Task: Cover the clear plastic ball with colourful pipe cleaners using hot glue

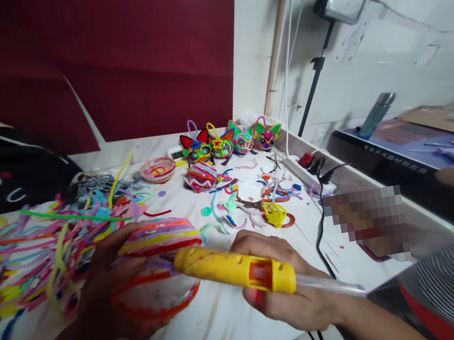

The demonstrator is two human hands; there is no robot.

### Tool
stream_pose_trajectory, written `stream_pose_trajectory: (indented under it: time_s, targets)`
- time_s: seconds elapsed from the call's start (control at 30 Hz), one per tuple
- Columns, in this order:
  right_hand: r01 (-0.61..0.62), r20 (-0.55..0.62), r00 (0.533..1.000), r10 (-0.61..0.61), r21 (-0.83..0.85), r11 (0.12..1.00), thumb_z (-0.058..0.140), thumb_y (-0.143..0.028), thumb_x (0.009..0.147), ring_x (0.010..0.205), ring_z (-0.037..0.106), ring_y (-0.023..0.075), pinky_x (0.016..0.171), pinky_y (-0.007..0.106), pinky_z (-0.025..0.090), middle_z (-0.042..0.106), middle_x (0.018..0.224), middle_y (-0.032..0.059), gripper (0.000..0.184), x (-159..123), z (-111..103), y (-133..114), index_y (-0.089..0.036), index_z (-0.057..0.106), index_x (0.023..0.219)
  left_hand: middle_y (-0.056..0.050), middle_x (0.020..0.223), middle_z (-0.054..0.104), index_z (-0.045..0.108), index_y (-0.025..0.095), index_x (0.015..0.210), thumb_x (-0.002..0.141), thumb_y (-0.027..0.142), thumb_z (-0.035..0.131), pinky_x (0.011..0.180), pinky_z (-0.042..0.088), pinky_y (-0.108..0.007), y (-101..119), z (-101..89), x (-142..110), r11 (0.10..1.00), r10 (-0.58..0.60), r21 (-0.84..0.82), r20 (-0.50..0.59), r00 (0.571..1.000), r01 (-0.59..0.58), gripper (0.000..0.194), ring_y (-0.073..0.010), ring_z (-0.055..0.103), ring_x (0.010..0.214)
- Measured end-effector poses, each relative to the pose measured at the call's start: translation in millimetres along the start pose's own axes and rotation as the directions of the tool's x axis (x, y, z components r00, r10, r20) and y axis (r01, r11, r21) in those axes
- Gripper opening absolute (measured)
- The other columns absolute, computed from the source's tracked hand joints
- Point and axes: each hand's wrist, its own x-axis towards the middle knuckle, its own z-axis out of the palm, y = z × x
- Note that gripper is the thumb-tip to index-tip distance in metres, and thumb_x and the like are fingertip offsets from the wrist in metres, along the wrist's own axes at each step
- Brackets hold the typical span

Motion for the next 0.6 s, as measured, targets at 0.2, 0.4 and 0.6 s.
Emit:
stream_pose_trajectory:
  time_s: [0.2, 0.4, 0.6]
  targets:
    - [-0.008, -0.007, 1.000, 0.008, 0.041, 0.999, 0.056, -0.055, 0.102, 0.077, 0.064, 0.0210, 0.066, 0.032, 0.052, 0.066, 0.089, 0.0037, 0.032, -0.4, -4.5, -1.5, -0.024, 0.061, 0.096, -0.011, 0.156, 0.049, 0.052, 0.041, 0.132, 0.067, 0.050, 0.086, 0.095, 0.066, -0.059, 2.6, 2.3, -4.8, 0.999, -0.030, 0.028, 0.023, 0.999, 0.029, 0.074, -0.0407, 0.061, 0.135]
    - [-0.019, 0.050, 0.999, 0.018, 0.007, 1.000, 0.057, -0.044, 0.101, 0.078, 0.065, 0.0216, 0.068, 0.033, 0.051, 0.067, 0.091, 0.0041, 0.021, 0.8, -3.3, -2.0, -0.024, 0.060, 0.099, -0.010, 0.155, 0.049, 0.051, 0.045, 0.132, 0.059, 0.048, 0.089, 0.094, 0.066, -0.062, 4.2, 1.3, -5.4, 0.998, -0.046, 0.041, 0.043, 0.998, 0.045, 0.082, -0.0432, 0.063, 0.132]
    - [0.003, 0.055, 0.998, -0.001, -0.028, 1.000, 0.056, -0.041, 0.100, 0.078, 0.065, 0.0212, 0.069, 0.033, 0.050, 0.066, 0.092, 0.0030, 0.016, 0.7, -2.8, -2.4, -0.025, 0.058, 0.099, -0.010, 0.156, 0.047, 0.050, 0.045, 0.135, 0.064, 0.049, 0.087, 0.094, 0.066, -0.059, 2.4, 0.1, -5.5, 0.999, -0.025, 0.045, 0.056, 0.998, 0.023, 0.080, -0.0416, 0.061, 0.134]
